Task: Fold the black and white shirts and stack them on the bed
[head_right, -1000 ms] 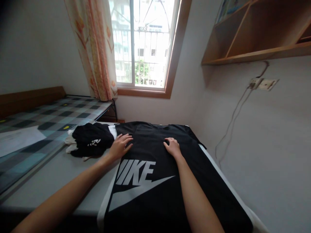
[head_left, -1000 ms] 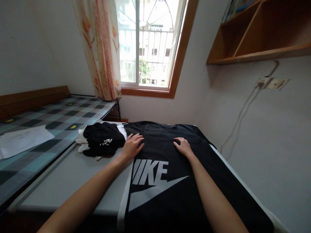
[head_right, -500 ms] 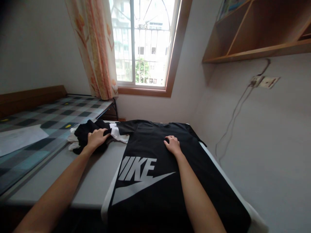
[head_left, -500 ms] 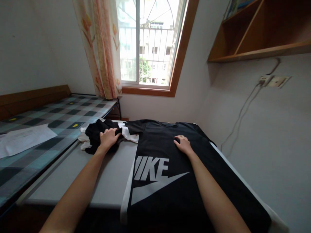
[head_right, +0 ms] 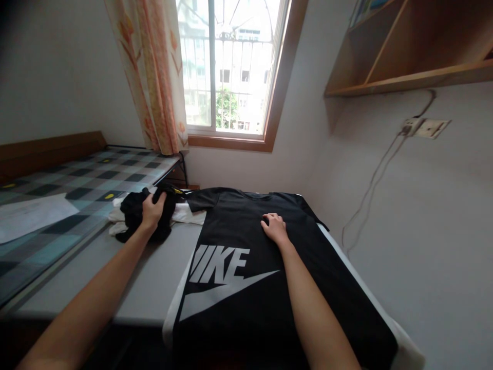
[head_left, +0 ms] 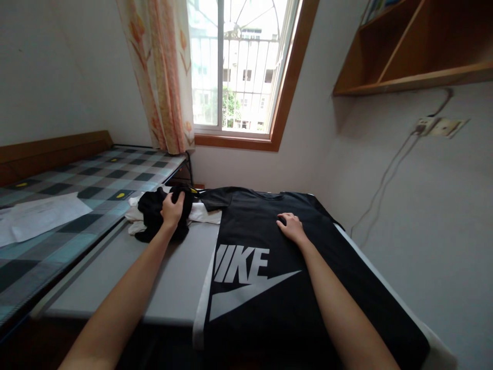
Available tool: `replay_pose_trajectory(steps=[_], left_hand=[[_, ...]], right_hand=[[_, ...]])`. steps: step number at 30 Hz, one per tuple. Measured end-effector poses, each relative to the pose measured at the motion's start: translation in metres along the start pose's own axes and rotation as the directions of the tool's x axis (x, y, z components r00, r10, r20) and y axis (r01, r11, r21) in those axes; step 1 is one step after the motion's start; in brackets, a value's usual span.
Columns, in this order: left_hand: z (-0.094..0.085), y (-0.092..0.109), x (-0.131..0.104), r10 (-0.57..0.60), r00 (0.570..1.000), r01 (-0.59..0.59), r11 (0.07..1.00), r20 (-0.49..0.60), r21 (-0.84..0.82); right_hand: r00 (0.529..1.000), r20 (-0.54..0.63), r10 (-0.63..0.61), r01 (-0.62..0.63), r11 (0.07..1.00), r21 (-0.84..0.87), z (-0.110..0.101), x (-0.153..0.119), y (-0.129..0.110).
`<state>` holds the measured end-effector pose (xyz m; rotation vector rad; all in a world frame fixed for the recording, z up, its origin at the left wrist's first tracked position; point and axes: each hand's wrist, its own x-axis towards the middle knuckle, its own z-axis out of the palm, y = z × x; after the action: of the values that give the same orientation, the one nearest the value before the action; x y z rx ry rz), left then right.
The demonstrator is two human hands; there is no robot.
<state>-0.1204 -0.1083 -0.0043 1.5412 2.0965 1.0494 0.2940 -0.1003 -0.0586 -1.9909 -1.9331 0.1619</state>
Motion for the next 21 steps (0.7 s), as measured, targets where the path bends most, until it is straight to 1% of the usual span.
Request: replay_pose_trajectory(steps=[1,2,3,5,6,7,9,15,21], left_hand=[[0.007,0.000,-0.004,0.020,1.000,-0.019,0.998,-0.020,0.067],[0.014,-0.001,-0.010,0.066,0.996,-0.056,0.986,-0.064,0.160],[0.021,-0.001,-0.015,0.141,0.985,-0.111,0.956,-0.095,0.272],[0.034,-0.002,-0.027,0.320,0.945,-0.256,0.847,-0.063,0.466],[0.039,-0.002,-0.032,0.382,0.924,-0.310,0.796,-0.034,0.519],[0.043,-0.002,-0.035,0.420,0.907,-0.344,0.760,-0.013,0.552],[0.047,-0.002,-0.040,0.444,0.896,-0.360,0.729,-0.002,0.582],[0.046,-0.002,-0.039,0.417,0.909,-0.325,0.720,-0.008,0.614],[0.047,-0.003,-0.039,0.430,0.903,-0.333,0.703,-0.004,0.628]], right_hand=[[1.000,0.000,0.000,0.000,1.000,-0.003,0.000,0.000,0.000],[1.000,0.001,0.001,-0.001,1.000,-0.007,0.000,-0.001,-0.001],[1.000,0.002,0.001,-0.001,1.000,-0.010,-0.001,-0.001,-0.001],[1.000,0.004,-0.001,0.001,1.000,-0.012,-0.001,-0.001,-0.002],[1.000,0.003,-0.002,0.002,1.000,-0.011,-0.001,-0.002,-0.002],[1.000,0.001,-0.003,0.003,1.000,-0.009,-0.001,-0.002,-0.002],[1.000,-0.007,-0.003,0.003,1.000,-0.009,-0.001,-0.002,-0.003],[1.000,-0.028,0.006,-0.007,1.000,-0.028,0.002,-0.001,-0.002],[0.999,-0.033,0.007,-0.008,0.999,-0.037,0.003,-0.002,-0.002]])
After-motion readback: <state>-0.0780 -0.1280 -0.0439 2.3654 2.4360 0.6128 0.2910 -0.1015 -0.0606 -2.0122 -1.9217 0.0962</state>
